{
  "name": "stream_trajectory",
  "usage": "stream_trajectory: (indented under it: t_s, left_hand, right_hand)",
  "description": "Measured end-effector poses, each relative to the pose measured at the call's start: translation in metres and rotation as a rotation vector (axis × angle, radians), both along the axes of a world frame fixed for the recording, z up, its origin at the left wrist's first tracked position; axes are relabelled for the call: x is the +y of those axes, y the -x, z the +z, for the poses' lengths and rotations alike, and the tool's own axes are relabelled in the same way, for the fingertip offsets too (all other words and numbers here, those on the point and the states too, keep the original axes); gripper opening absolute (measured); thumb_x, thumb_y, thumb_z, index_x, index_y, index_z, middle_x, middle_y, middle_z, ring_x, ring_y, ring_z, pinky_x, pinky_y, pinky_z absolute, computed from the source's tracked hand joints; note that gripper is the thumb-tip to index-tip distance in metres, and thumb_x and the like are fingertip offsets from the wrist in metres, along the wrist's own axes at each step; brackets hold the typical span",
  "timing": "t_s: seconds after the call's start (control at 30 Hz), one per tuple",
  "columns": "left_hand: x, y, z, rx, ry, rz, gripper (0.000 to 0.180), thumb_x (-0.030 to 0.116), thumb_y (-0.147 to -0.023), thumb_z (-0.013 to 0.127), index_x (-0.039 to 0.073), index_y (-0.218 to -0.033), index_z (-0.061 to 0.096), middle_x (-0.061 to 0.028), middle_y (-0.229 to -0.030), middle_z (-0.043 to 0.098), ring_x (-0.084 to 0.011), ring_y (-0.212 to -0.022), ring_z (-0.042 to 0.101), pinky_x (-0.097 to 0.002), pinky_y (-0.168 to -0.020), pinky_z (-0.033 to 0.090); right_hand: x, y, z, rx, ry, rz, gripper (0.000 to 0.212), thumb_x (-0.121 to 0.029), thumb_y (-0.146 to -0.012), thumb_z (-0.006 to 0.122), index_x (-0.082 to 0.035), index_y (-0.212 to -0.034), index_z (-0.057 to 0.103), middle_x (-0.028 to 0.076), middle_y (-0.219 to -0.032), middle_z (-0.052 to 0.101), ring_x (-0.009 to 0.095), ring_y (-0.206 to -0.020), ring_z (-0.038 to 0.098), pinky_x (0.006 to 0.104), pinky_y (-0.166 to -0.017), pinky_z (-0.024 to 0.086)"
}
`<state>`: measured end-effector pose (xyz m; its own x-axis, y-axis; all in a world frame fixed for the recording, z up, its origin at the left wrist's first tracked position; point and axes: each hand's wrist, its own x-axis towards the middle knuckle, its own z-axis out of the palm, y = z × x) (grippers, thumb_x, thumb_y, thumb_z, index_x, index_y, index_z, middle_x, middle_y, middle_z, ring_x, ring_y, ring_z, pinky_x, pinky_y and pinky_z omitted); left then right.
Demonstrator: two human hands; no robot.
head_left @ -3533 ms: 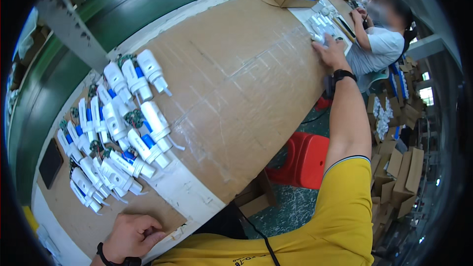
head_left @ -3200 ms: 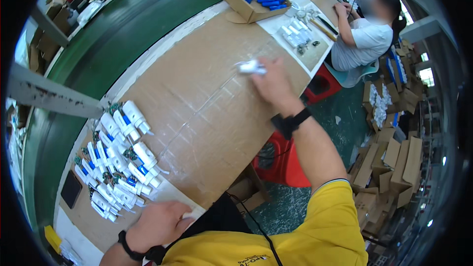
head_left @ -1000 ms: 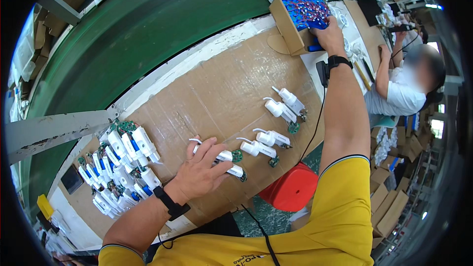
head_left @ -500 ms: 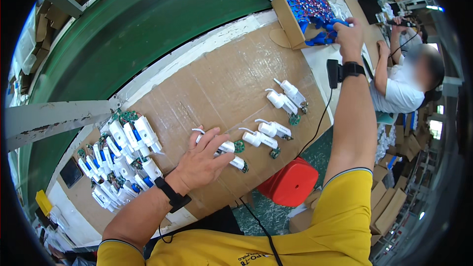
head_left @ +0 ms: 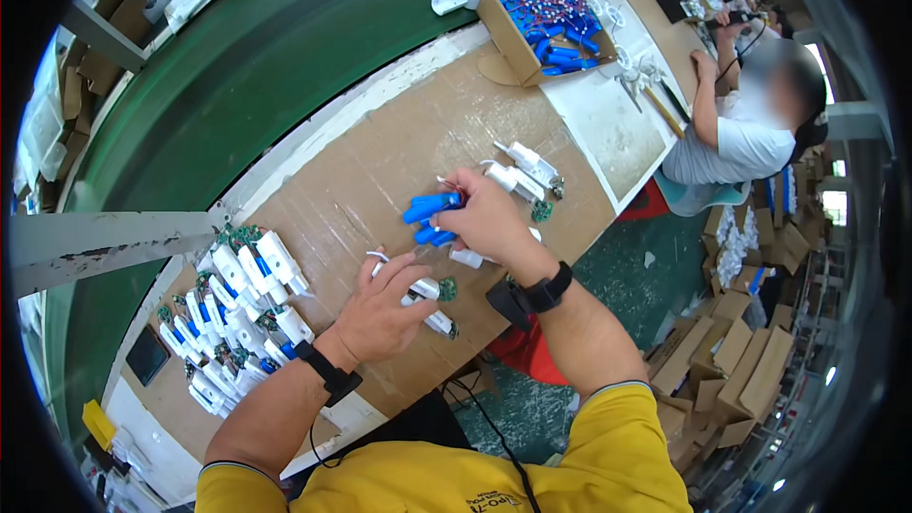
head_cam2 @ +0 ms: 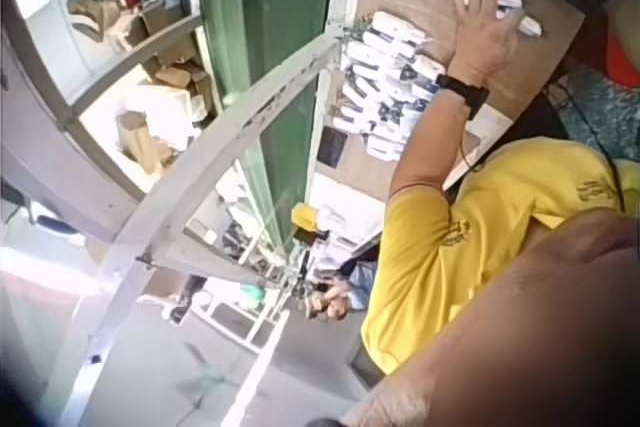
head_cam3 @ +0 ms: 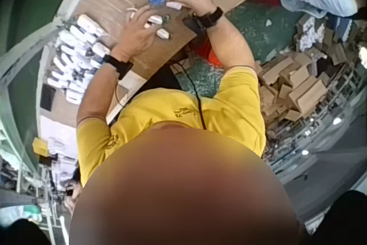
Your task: Assembling small electronic devices by manually inserting components such as circuit boards and batteries into plastic housings.
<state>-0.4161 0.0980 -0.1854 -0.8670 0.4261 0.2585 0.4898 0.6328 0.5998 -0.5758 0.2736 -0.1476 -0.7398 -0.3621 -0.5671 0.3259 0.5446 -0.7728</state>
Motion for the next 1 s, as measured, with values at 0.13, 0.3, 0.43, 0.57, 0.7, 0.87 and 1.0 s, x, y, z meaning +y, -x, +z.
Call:
stream_trajectory:
  t_s: [0.13,0.3,0.43,0.57,0.7,0.87,1.0]
  left_hand:
    - [-0.004,0.003,0.008,-0.009,0.006,-0.015,0.033,0.016,-0.072,0.074,0.020,-0.104,0.069,-0.0104,-0.132,0.055,-0.0340,-0.131,0.047,-0.0578,-0.106,0.033]
    - [-0.008,0.006,0.013,-0.090,-0.076,-0.027,0.043,0.023,-0.070,0.079,0.020,-0.111,0.069,-0.0120,-0.133,0.055,-0.0358,-0.132,0.046,-0.0595,-0.108,0.032]
    - [-0.007,0.005,0.010,-0.127,-0.102,-0.003,0.050,0.027,-0.069,0.081,0.019,-0.117,0.067,-0.0131,-0.133,0.054,-0.0369,-0.132,0.046,-0.0598,-0.109,0.031]
    - [-0.005,0.004,0.010,-0.154,-0.087,0.015,0.053,0.028,-0.070,0.081,0.019,-0.120,0.066,-0.0138,-0.134,0.053,-0.0370,-0.132,0.046,-0.0591,-0.111,0.031]
    - [-0.004,0.005,0.005,-0.155,-0.069,0.044,0.054,0.027,-0.070,0.081,0.018,-0.121,0.065,-0.0143,-0.135,0.053,-0.0361,-0.132,0.047,-0.0584,-0.111,0.031]
    - [0.000,0.010,0.002,-0.076,-0.101,0.030,0.051,0.025,-0.071,0.079,0.018,-0.119,0.064,-0.0145,-0.135,0.053,-0.0343,-0.132,0.047,-0.0581,-0.111,0.031]
    - [-0.007,0.007,0.000,-0.101,-0.133,0.069,0.045,0.023,-0.072,0.077,0.017,-0.114,0.064,-0.0145,-0.137,0.053,-0.0340,-0.133,0.046,-0.0580,-0.112,0.031]
  right_hand:
    - [0.018,-0.016,-0.009,0.764,-0.173,0.228,0.040,-0.011,-0.076,0.078,-0.001,-0.111,0.062,0.013,-0.090,0.065,0.031,-0.080,0.068,0.0384,-0.070,0.056]
    - [0.031,-0.012,0.023,0.638,-0.210,0.291,0.040,-0.015,-0.076,0.077,-0.001,-0.111,0.066,0.017,-0.093,0.067,0.037,-0.090,0.067,0.0407,-0.082,0.054]
    - [0.033,0.008,0.036,0.566,-0.294,0.313,0.035,-0.019,-0.078,0.076,-0.002,-0.107,0.068,0.018,-0.094,0.069,0.035,-0.093,0.067,0.0413,-0.080,0.054]
    - [-0.001,0.088,0.012,0.877,-0.151,0.180,0.044,-0.030,-0.083,0.075,-0.005,-0.118,0.068,0.019,-0.105,0.069,0.036,-0.100,0.065,0.0437,-0.085,0.053]
    - [-0.075,0.175,0.003,0.858,-0.513,0.305,0.054,-0.034,-0.087,0.071,-0.014,-0.136,0.059,0.020,-0.128,0.062,0.037,-0.120,0.057,0.0481,-0.098,0.049]
    - [-0.105,0.244,-0.039,0.933,-0.604,0.289,0.043,-0.033,-0.090,0.066,-0.014,-0.128,0.063,0.023,-0.121,0.066,0.039,-0.115,0.062,0.0509,-0.094,0.051]
    - [-0.115,0.204,-0.037,1.116,-0.412,0.330,0.035,-0.029,-0.091,0.065,-0.012,-0.121,0.066,0.024,-0.109,0.068,0.041,-0.104,0.065,0.0511,-0.087,0.052]
